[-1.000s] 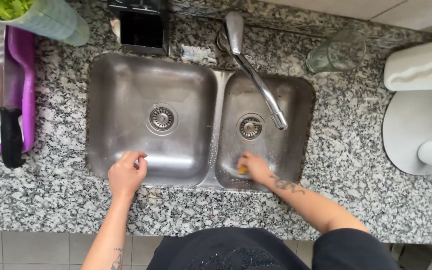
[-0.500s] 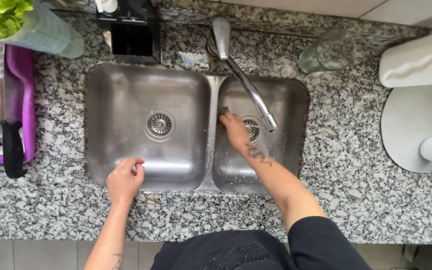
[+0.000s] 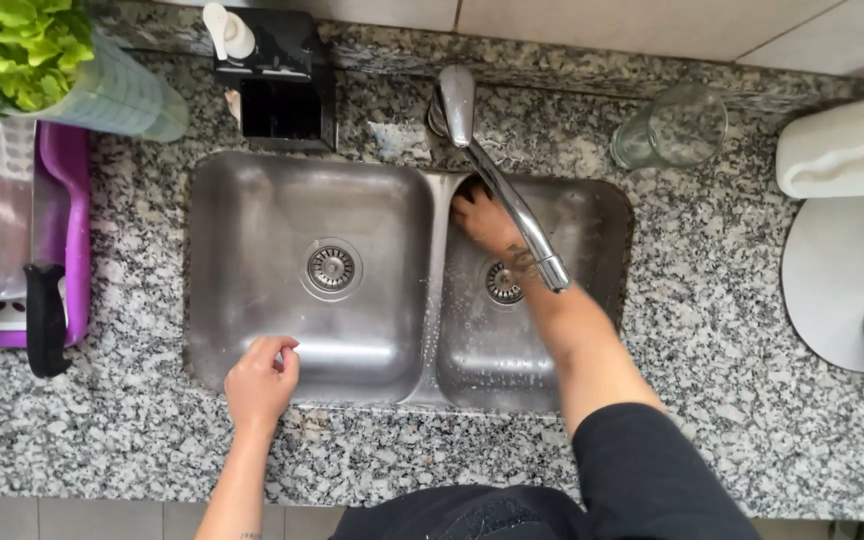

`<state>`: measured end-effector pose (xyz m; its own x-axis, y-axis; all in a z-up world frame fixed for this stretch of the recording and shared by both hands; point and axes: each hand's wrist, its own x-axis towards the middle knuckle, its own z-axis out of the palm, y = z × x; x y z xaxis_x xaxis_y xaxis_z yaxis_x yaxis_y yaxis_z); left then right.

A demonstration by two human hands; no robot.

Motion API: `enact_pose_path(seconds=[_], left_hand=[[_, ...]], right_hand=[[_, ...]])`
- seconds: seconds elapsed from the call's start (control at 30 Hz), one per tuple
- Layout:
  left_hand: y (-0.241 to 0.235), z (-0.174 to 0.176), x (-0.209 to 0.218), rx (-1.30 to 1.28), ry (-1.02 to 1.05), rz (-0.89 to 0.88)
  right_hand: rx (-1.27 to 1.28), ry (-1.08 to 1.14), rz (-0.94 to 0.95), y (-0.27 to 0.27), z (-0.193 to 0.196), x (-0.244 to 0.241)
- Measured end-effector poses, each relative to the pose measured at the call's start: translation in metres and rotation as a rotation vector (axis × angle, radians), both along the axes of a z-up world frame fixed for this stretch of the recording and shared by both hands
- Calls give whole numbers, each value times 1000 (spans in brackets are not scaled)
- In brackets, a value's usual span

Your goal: Cleaning a kitchen sink with a sponge and water, then checking a pot of sauce on a stove.

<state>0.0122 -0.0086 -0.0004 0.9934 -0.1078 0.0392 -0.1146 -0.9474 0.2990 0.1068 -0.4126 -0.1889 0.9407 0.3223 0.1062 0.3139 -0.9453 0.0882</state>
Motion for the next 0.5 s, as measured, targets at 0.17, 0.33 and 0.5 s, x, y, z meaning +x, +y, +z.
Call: enact_pose_path(seconds=[0.17,0.33,0.5], left_hand=[[1,1,-4,-17,51,41],[5,-3,-7,-35,55,16],[9,0,-6,-44,54,13]], right_hand=[[989,814,-699,-70,99,-1],[-513,278,-25,-112,35,-97],[-241,360,-137,-58,34,-181]])
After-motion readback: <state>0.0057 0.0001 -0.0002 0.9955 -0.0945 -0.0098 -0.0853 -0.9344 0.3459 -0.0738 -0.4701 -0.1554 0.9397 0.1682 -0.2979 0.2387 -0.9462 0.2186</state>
